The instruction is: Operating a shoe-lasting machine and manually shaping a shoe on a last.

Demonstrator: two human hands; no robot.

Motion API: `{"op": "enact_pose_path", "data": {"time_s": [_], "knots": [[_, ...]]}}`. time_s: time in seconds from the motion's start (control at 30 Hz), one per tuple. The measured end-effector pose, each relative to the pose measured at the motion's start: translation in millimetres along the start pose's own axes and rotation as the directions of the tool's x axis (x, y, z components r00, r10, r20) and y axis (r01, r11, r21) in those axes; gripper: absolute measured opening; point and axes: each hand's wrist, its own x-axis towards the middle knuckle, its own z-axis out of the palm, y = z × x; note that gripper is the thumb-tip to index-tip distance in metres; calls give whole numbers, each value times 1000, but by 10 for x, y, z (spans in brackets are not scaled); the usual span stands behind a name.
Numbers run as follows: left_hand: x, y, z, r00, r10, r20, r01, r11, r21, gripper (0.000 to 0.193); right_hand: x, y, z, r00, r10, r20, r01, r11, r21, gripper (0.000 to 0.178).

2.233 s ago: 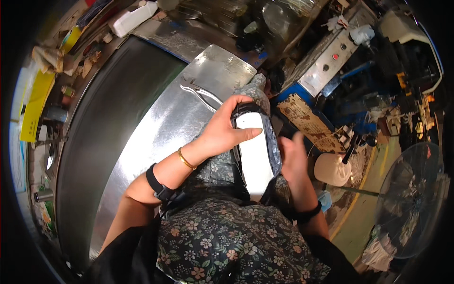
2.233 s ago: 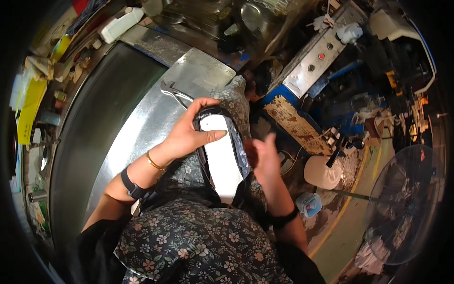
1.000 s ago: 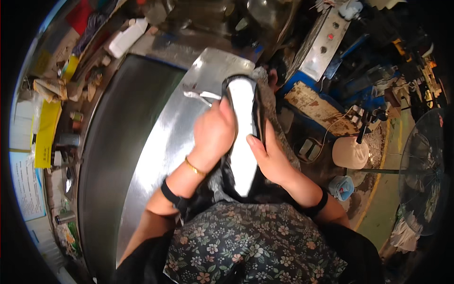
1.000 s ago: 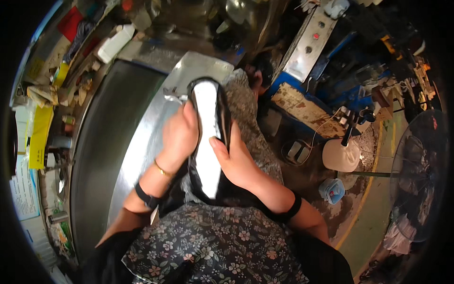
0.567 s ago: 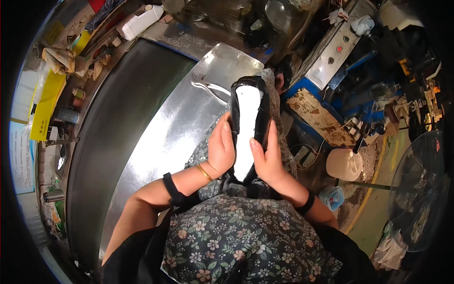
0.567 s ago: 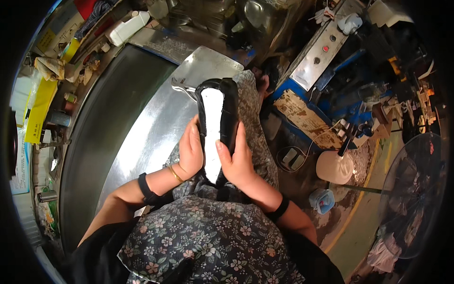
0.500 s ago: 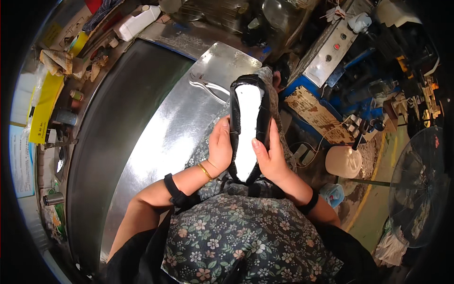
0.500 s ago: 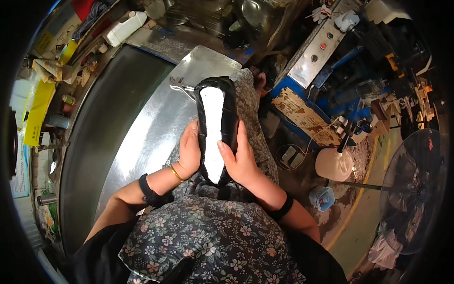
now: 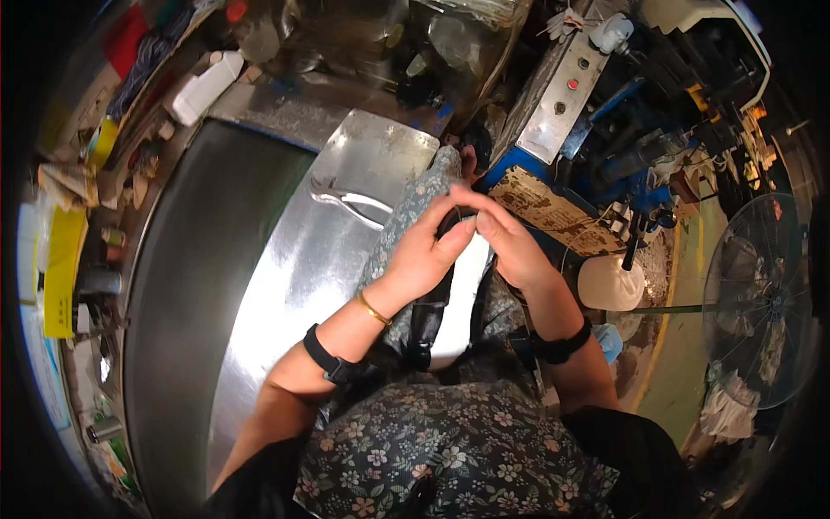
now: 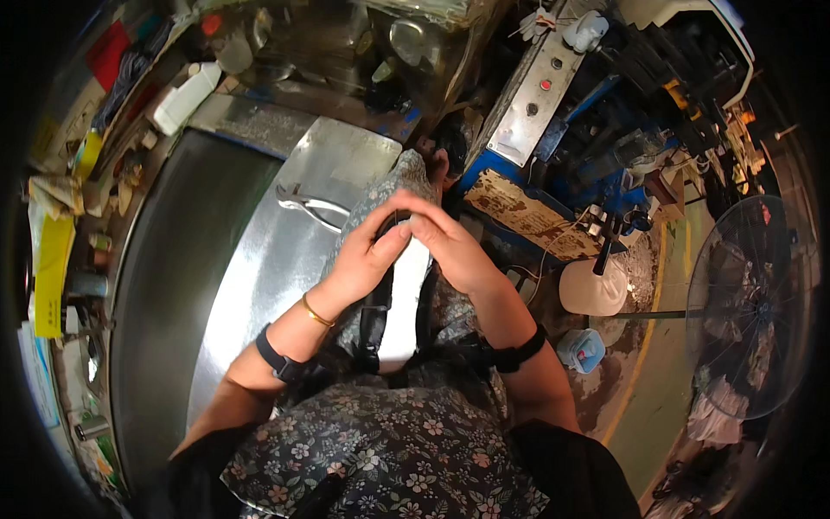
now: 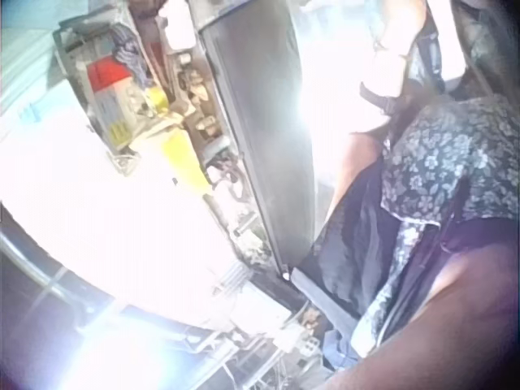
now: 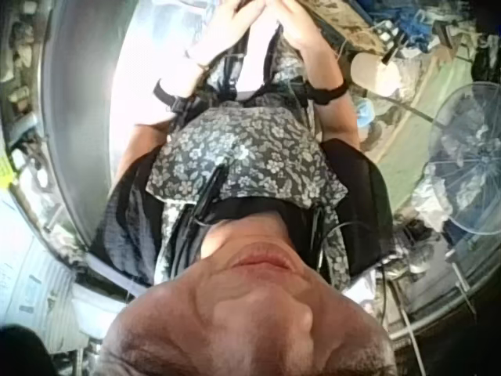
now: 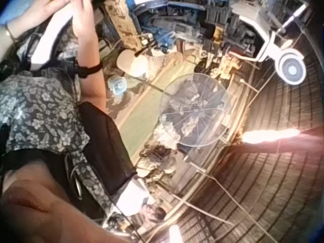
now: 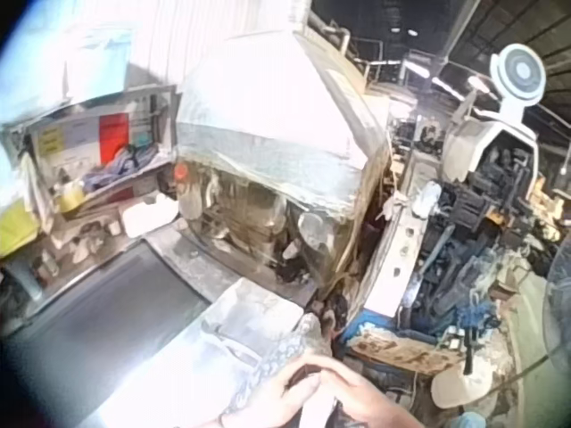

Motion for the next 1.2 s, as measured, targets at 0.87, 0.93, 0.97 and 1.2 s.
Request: {"op": "enact_pose_path", "data": {"time_s": [0.87,0.93,0.97,1.2], "knots": [[30,229,-148,954,-176,243,209,971,-118,126,-158,-258,249,994,-98,-38,79,938,-337,65],[-15,469,-36,978,-123,168,119,992,38,120,-203,-368,183,998,48,-31,-51,994,-98,62],[-91,602,97,989,-84,119,50,962,269,115,-210,-435,98,999,6,-48,0,994,112,60],[-371,766,155,573,375,729,-380,909,-169,48,-1353,-693,-800,924,375,-69,-378,925,-32,50]]}}
